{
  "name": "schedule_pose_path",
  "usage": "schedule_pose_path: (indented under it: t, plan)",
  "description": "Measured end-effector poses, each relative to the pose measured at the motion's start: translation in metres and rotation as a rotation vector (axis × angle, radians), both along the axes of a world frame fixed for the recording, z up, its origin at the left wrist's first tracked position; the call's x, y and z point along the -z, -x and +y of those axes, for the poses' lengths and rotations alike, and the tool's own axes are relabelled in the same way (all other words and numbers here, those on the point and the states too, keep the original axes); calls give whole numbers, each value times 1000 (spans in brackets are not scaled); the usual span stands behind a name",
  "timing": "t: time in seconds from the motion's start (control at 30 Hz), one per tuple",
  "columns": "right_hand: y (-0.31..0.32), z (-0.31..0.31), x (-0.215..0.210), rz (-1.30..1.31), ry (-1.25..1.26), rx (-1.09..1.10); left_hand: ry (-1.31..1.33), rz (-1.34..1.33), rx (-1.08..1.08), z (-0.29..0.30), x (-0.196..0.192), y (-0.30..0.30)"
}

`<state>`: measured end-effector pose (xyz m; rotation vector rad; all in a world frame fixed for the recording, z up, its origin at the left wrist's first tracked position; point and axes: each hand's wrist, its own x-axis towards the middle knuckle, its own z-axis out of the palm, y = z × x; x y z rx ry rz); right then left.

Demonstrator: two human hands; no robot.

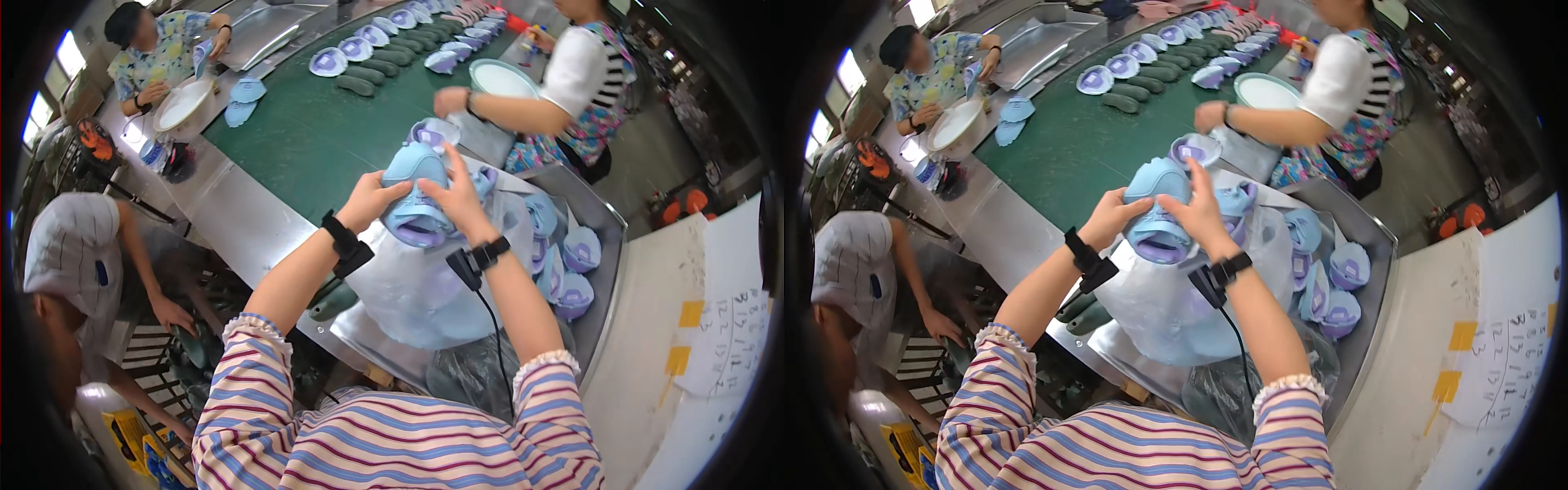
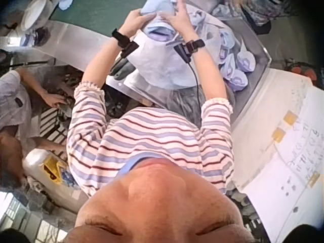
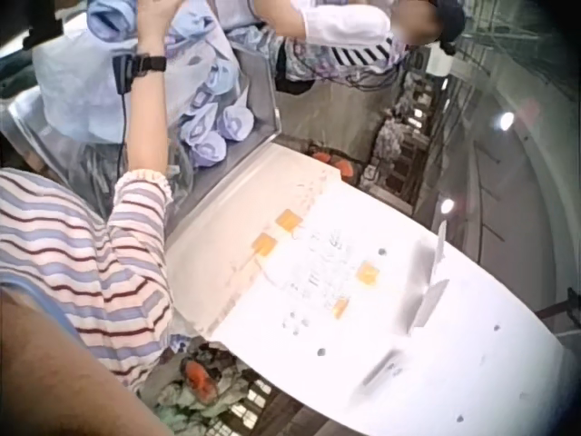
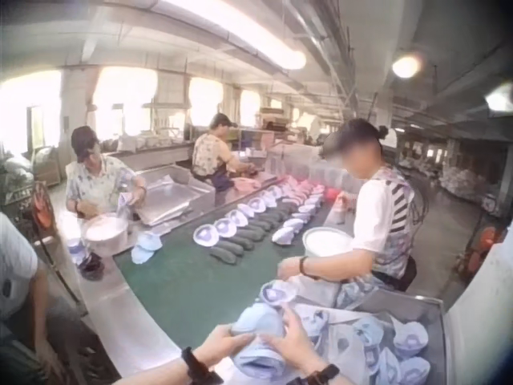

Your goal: The person unpacks light blue slippers from a plastic bag and places them onto a green conveyor belt. They handle the slippers one by one, occasionally adjusting the camera headstrap, while other workers in the background perform similar tasks.

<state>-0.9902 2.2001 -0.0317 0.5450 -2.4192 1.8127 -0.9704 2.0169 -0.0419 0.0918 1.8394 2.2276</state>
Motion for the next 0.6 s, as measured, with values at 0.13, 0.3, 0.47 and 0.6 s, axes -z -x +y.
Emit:
schedule_pose_path:
  t: [0.13,0.3,0.47,0.6]
  plan:
    - [-28,39,28,158,-211,110,-68,-102,-301,-50,22,31]
    - [-119,85,44,-258,-571,-342,-14,289,-893,-180,7,108]
    - [-159,109,47,-461,-628,-370,633,691,-1048,-183,-37,127]
    - [-165,121,79,-200,-688,-357,482,619,116,-30,-13,60]
